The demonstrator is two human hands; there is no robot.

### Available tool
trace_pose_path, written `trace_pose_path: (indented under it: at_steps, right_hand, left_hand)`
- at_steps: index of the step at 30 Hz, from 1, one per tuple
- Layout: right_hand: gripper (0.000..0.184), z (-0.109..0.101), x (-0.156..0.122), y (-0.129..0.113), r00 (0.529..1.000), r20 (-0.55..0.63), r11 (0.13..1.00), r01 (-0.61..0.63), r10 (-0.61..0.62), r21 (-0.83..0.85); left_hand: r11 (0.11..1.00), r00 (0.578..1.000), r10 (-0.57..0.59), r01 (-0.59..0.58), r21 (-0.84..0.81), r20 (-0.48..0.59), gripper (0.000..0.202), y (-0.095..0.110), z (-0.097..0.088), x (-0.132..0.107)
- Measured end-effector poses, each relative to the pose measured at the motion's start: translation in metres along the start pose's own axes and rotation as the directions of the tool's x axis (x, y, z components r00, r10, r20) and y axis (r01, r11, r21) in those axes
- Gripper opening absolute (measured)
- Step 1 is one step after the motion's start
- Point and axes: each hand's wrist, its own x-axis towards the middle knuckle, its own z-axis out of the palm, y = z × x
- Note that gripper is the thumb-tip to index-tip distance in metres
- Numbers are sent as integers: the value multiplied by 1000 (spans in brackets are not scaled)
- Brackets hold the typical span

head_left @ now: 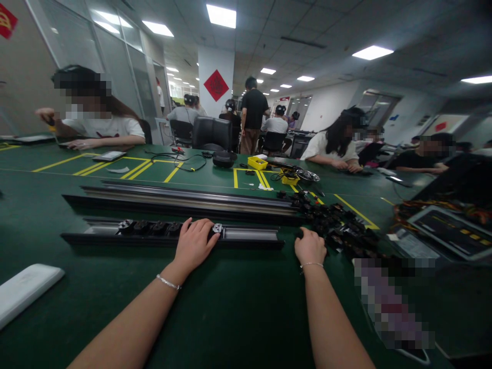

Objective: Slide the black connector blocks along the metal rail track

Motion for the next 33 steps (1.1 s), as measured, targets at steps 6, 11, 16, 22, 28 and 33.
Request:
trace_pose_path:
  at_steps: [6, 11, 16, 22, 28, 33]
  right_hand:
    - [44, 3, -3, 1, 995, -94, 998, -20, 26, 66]
    - [42, 5, -14, -24, 918, -369, 955, 225, -142, 191]
    - [39, 12, -55, -92, 746, -425, 672, 657, -513, 341]
    - [34, 24, -98, -162, 771, -281, 596, 626, -572, 503]
    - [24, 24, -100, -173, 849, -211, 696, 520, -483, 495]
    - [20, 20, -100, -175, 862, -163, 734, 497, -480, 463]
  left_hand:
    - [1000, 1000, 4, -4, 1, 0, 30, 0, 1, 0]
    - [1000, 1000, -1, 1, -8, -2, 29, 0, 0, 0]
    - [1000, 1000, 2, -2, -12, 0, 28, 2, -1, 0]
    - [999, 1000, 31, -31, -22, 5, 26, 1, -2, 0]
    - [1000, 999, 25, -25, -3, 20, 27, 0, -3, 0]
    - [999, 999, 36, -36, -7, 13, 28, 0, -2, 0]
